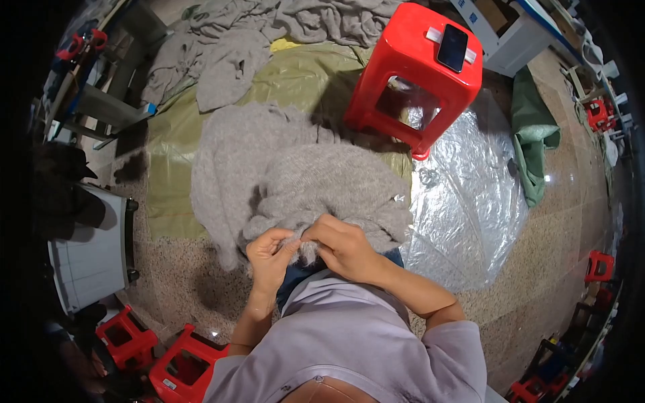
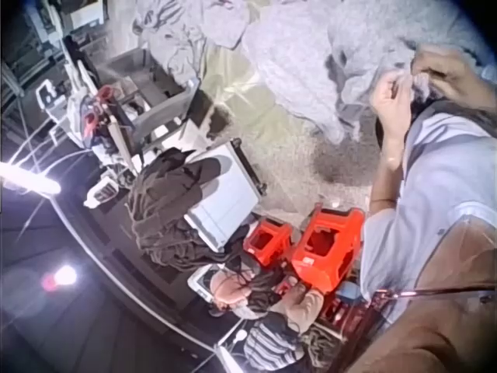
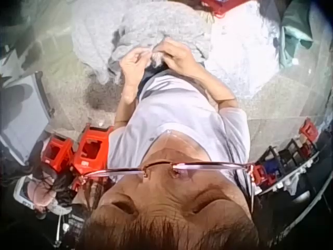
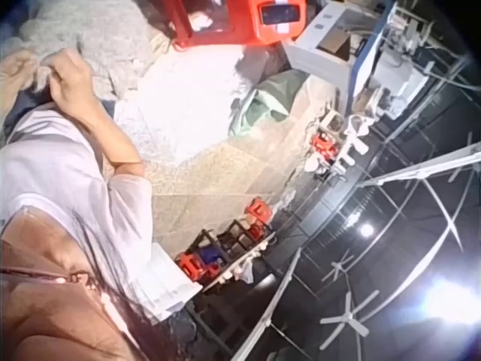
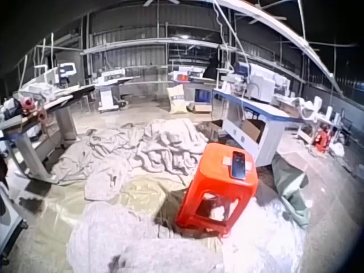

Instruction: Inspecting and picking through pieces of grey fabric on the floor of a factory.

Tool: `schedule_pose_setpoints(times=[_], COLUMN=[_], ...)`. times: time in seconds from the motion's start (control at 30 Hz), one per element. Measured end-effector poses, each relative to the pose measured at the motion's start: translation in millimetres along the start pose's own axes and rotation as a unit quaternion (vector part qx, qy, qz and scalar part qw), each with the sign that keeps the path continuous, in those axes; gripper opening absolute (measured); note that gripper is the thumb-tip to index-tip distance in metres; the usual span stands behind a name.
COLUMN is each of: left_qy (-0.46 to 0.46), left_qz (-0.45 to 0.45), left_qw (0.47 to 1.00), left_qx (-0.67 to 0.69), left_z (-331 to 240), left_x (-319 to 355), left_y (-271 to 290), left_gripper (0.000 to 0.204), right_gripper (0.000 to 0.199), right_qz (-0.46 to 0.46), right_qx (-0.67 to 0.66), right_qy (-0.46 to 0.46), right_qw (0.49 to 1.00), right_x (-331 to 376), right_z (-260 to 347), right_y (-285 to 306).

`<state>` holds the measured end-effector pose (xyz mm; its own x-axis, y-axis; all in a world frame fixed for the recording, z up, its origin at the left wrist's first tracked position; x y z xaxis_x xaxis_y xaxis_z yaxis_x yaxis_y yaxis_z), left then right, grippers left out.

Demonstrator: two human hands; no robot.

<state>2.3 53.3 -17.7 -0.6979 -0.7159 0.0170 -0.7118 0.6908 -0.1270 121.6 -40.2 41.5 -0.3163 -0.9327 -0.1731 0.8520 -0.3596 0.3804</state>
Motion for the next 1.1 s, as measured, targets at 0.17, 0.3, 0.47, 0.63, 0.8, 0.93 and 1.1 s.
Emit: schedule_pose_setpoints(times=[0.17,0.3,0.47,0.63,0.8,0.93,1.1], left_qy=[-0.034,-0.055,-0.186,-0.046,0.177,0.22,0.181], left_qz=[0.057,-0.03,-0.089,-0.013,0.098,0.127,0.002], left_qw=[0.994,0.994,0.968,0.985,0.964,0.961,0.972], left_qx=[-0.088,-0.085,-0.144,-0.163,-0.171,-0.111,0.149], left_z=[-11.3,-18.1,-30.5,-18.1,41.6,44.0,32.0], left_x=[-0.8,4.8,17.6,2.0,7.0,15.6,7.2], left_y=[-0.1,0.7,-8.3,-17.2,67.0,88.8,57.1], left_gripper=[0.011,0.01,0.014,0.014,0.011,0.009,0.015], right_gripper=[0.029,0.021,0.019,0.023,0.018,0.017,0.016], right_qz=[0.066,0.033,-0.104,-0.183,0.084,0.12,-0.072], right_qx=[-0.056,0.089,0.116,0.226,0.093,0.12,-0.224], right_qy=[-0.084,0.009,0.039,0.112,-0.128,-0.145,-0.285], right_qw=[0.993,0.995,0.987,0.95,0.984,0.975,0.929], right_x=[-12.1,-4.6,6.3,12.3,15.1,35.2,27.8], right_z=[-15.4,0.0,8.5,11.1,-56.7,-74.1,-64.2], right_y=[-1.9,-9.4,-14.3,-11.4,15.7,30.4,36.1])
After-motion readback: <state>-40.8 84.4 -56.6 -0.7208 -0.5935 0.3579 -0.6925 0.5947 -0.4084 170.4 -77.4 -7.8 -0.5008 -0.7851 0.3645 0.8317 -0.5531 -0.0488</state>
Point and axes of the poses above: each hand's wrist, its own x-axis away from the middle knuckle, its own y-axis out of the back of the hand, z = x × y, the point moved 8 cm from there along -x, towards the middle knuckle, and after that the axes turned 5 degrees about -y, right-handed, at the moved point
